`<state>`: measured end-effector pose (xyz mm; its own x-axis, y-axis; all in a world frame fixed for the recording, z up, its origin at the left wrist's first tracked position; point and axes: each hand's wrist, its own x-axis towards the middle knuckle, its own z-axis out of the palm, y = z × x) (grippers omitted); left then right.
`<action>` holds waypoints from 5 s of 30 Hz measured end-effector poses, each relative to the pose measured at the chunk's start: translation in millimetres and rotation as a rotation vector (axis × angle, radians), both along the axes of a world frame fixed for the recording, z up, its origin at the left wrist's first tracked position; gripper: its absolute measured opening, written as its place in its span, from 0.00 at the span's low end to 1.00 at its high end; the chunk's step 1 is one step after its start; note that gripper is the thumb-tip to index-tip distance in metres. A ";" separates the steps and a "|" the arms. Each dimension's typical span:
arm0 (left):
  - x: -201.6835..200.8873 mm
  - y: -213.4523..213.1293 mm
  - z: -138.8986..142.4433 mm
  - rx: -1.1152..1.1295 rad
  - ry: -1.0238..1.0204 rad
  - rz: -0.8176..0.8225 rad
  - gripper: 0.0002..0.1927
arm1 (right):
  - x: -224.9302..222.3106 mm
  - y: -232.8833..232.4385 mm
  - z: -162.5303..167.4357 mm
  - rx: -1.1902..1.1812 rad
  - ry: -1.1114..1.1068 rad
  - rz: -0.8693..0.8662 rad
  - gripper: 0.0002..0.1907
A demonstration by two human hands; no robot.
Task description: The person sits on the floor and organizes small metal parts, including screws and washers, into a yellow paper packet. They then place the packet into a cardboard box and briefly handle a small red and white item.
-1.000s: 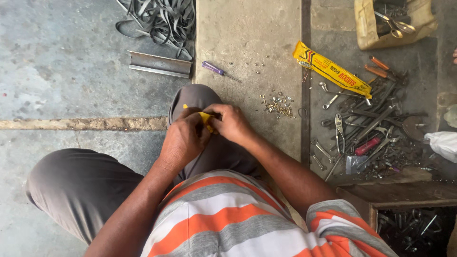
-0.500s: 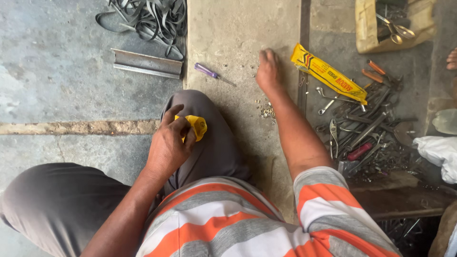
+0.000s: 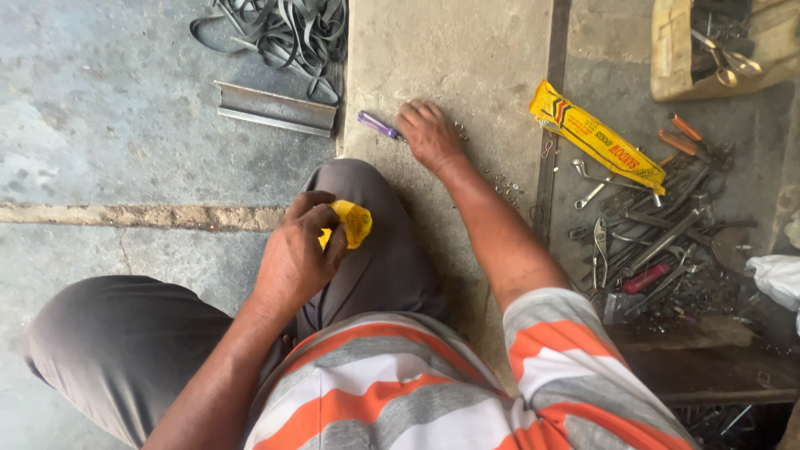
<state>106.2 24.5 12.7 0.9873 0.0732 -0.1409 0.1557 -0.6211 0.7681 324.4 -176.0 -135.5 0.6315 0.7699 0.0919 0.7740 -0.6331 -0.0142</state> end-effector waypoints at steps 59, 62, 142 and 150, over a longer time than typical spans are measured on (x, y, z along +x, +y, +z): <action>168.3 -86.3 -101.5 0.220 -0.017 -0.350 0.15 | -90.7 -75.0 15.4 0.719 0.241 -0.699 0.11; 157.2 -92.7 -101.1 0.401 0.024 -0.441 0.15 | -102.2 -127.9 10.3 0.582 0.005 -0.781 0.17; 143.9 -119.8 -84.3 0.153 0.102 -0.319 0.13 | -103.3 -114.9 9.0 0.199 -0.051 -0.354 0.19; 145.4 -124.1 -83.0 0.200 0.115 -0.366 0.14 | -130.4 -156.5 20.1 0.304 0.149 -0.472 0.17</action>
<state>251.6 -99.5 -70.3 0.9319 -0.2419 -0.2703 -0.0250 -0.7862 0.6175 194.1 -332.5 -115.4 0.9232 0.3544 0.1485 0.3842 -0.8599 -0.3361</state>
